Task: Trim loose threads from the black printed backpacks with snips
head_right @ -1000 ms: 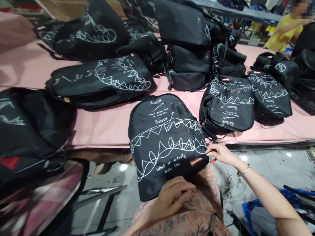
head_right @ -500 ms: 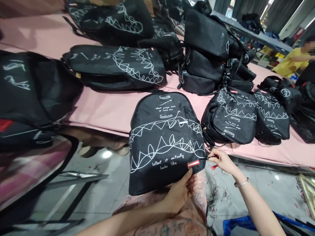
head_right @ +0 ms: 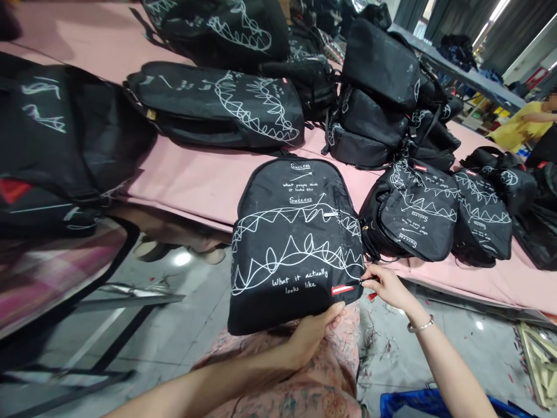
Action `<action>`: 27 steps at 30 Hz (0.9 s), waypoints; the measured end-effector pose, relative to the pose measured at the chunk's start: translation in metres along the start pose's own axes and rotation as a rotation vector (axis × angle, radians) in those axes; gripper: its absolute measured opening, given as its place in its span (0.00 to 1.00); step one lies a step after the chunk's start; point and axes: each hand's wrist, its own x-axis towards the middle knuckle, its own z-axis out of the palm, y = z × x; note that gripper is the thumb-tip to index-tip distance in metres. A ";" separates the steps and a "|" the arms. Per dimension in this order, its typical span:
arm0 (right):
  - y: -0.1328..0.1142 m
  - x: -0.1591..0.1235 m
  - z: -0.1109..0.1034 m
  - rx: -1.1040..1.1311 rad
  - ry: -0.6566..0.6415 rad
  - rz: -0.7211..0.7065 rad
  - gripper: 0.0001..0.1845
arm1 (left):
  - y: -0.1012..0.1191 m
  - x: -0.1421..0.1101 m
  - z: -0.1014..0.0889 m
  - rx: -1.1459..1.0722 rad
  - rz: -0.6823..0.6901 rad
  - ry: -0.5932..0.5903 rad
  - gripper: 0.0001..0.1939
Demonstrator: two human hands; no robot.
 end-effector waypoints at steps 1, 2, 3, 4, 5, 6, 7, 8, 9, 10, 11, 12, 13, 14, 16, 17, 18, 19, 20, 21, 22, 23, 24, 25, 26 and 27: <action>-0.001 0.000 0.001 -0.005 -0.001 0.000 0.07 | -0.001 0.001 0.000 0.002 0.007 -0.002 0.24; -0.001 0.001 0.001 -0.009 -0.001 0.001 0.07 | -0.002 0.001 -0.001 0.004 0.011 -0.003 0.24; -0.001 0.001 0.002 -0.012 0.001 0.002 0.07 | -0.002 0.002 -0.001 0.005 0.014 -0.004 0.23; -0.002 0.001 0.002 -0.015 0.003 0.003 0.07 | -0.002 0.002 -0.001 0.006 0.017 -0.007 0.23; -0.003 0.001 0.003 -0.017 0.006 0.004 0.06 | -0.002 0.002 -0.001 0.007 0.020 -0.010 0.22; -0.004 0.001 0.003 -0.019 0.009 0.005 0.06 | -0.002 0.002 -0.001 0.008 0.022 -0.014 0.22; -0.005 0.001 0.004 -0.022 0.013 0.005 0.06 | -0.001 0.002 -0.001 0.008 0.024 -0.019 0.22; -0.006 0.001 0.005 -0.024 0.018 0.005 0.06 | -0.001 0.002 0.000 0.004 0.022 -0.025 0.22; -0.007 0.000 0.005 -0.028 0.022 0.005 0.06 | -0.001 0.002 0.000 -0.002 0.017 -0.032 0.22; -0.008 0.000 0.006 -0.032 0.027 0.006 0.06 | -0.001 0.003 0.000 -0.009 0.009 -0.037 0.22; -0.008 0.000 0.007 -0.038 0.031 0.007 0.06 | -0.001 0.003 0.000 -0.015 0.001 -0.038 0.22; -0.009 0.000 0.007 -0.044 0.035 0.009 0.06 | -0.001 0.003 -0.001 -0.017 -0.007 -0.036 0.23; -0.009 -0.001 0.008 -0.051 0.039 0.011 0.06 | -0.001 0.003 -0.001 -0.015 -0.015 -0.031 0.23; -0.009 -0.001 0.009 -0.058 0.041 0.012 0.06 | -0.001 0.003 -0.001 -0.008 -0.020 -0.025 0.23; -0.009 -0.002 0.010 -0.069 0.043 0.010 0.06 | 0.001 0.001 -0.001 0.012 -0.029 -0.015 0.22; -0.009 -0.002 0.011 -0.073 0.043 0.008 0.07 | 0.003 0.000 -0.002 0.020 -0.032 -0.012 0.21; -0.010 -0.002 0.012 -0.075 0.042 0.006 0.07 | 0.004 -0.001 -0.002 0.027 -0.034 -0.010 0.21; -0.012 -0.002 0.013 -0.075 0.042 0.003 0.07 | 0.006 -0.002 -0.002 0.032 -0.035 -0.009 0.20; -0.013 -0.002 0.015 -0.077 0.037 -0.005 0.07 | 0.007 -0.003 -0.002 0.035 -0.035 -0.010 0.20; -0.016 -0.001 0.017 -0.080 0.031 -0.015 0.07 | 0.008 -0.004 -0.001 0.036 -0.036 -0.011 0.20; -0.018 0.000 0.018 -0.083 0.021 -0.028 0.07 | 0.009 -0.004 -0.001 0.034 -0.036 -0.015 0.20; -0.021 0.000 0.020 -0.086 0.010 -0.041 0.07 | 0.009 -0.005 -0.002 0.032 -0.036 -0.018 0.20; -0.023 0.001 0.020 -0.088 0.000 -0.050 0.07 | 0.009 -0.005 -0.002 0.031 -0.035 -0.020 0.21; -0.024 0.002 0.019 -0.088 -0.009 -0.053 0.07 | 0.009 -0.005 -0.002 0.029 -0.034 -0.024 0.21; -0.024 0.002 0.018 -0.085 -0.011 -0.051 0.07 | 0.009 -0.005 -0.002 0.027 -0.033 -0.028 0.21; -0.024 0.001 0.015 -0.076 -0.006 -0.042 0.07 | 0.009 -0.005 -0.002 0.025 -0.033 -0.031 0.22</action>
